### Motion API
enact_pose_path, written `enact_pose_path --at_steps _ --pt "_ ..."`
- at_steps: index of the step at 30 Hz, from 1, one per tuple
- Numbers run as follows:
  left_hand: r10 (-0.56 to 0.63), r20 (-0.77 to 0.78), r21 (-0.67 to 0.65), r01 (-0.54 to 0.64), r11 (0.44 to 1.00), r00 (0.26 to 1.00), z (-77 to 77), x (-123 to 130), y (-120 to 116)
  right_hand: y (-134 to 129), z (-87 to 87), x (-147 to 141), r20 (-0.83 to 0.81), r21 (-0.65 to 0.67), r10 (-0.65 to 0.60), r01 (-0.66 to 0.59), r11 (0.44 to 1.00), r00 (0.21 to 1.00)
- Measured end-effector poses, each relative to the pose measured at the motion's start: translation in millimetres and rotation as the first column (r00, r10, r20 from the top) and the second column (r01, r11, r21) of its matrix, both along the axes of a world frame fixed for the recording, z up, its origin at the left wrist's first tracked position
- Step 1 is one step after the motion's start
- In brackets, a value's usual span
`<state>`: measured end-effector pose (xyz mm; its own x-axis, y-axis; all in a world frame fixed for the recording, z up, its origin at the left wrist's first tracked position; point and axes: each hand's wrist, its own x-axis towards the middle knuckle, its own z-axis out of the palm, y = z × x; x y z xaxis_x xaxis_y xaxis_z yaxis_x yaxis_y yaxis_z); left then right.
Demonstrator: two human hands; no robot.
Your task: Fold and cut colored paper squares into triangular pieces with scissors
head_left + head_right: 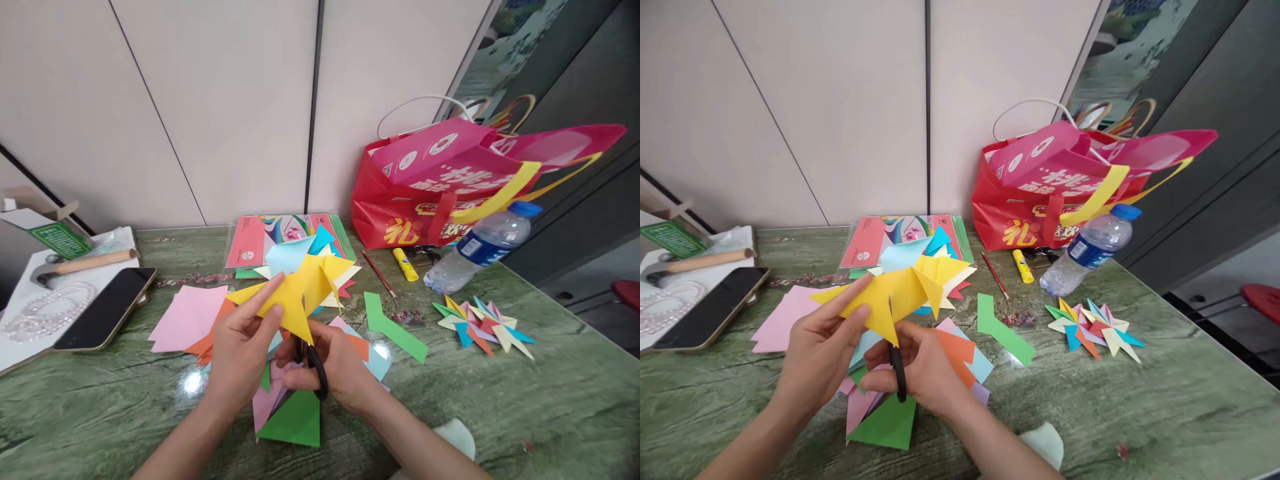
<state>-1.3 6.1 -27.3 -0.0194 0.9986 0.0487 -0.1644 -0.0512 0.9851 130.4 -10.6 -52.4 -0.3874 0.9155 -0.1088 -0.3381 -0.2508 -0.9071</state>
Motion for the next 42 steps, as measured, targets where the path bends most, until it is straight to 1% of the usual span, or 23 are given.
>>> enact_pose_path --at_steps 4,7,10,14,16,21,23,25,29,36,39,42 --pt "0.038 0.032 0.006 -0.038 0.999 0.999 2.0 -1 2 2 -3.4 0 -0.05 -0.007 -0.052 0.052 0.999 0.997" --pt "0.04 0.028 0.01 -0.04 0.999 0.999 2.3 -2 4 4 -6.6 0 -0.044 -0.003 -0.056 0.056 0.998 0.997" --pt "0.044 0.007 0.016 -0.044 0.999 0.999 1.6 -2 5 4 -8.2 0 -0.047 -0.002 -0.082 0.082 0.997 0.996" --pt "0.073 -0.071 0.03 -0.071 0.997 0.995 3.1 -2 4 4 -9.2 -1 -0.077 -0.033 -0.123 0.121 0.992 0.989" --pt "0.075 -0.076 0.018 -0.074 0.997 0.994 4.9 -2 4 4 -9.5 -1 -0.092 -0.044 -0.133 0.129 0.991 0.987" --pt "0.042 0.074 -0.038 -0.039 0.999 0.996 9.8 -1 5 4 -9.5 -1 -0.116 -0.042 -0.122 0.118 0.992 0.986" --pt "0.039 0.111 -0.057 -0.033 0.998 0.993 10.4 -1 5 3 -9.4 -1 -0.11 -0.036 -0.117 0.114 0.993 0.987" --pt "0.041 0.087 -0.061 -0.036 0.998 0.995 9.6 -2 4 3 -9.6 -1 -0.093 -0.038 -0.135 0.132 0.991 0.987" --pt "0.033 -0.055 -0.019 -0.034 0.999 0.998 6.8 -4 2 4 -10.9 -1 -0.085 -0.044 -0.185 0.182 0.982 0.979" --pt "0.04 -0.102 0.005 -0.039 0.999 0.994 4.8 -4 1 4 -12.0 -2 -0.076 -0.04 -0.191 0.189 0.981 0.979" --pt "0.046 -0.064 -0.013 -0.047 0.999 0.997 8.0 -2 1 4 -12.3 -2 -0.075 -0.041 -0.193 0.19 0.981 0.978" --pt "0.053 0.024 -0.084 -0.051 0.995 0.998 14.9 0 0 4 -13.1 -2 -0.069 -0.046 -0.19 0.187 0.981 0.979"
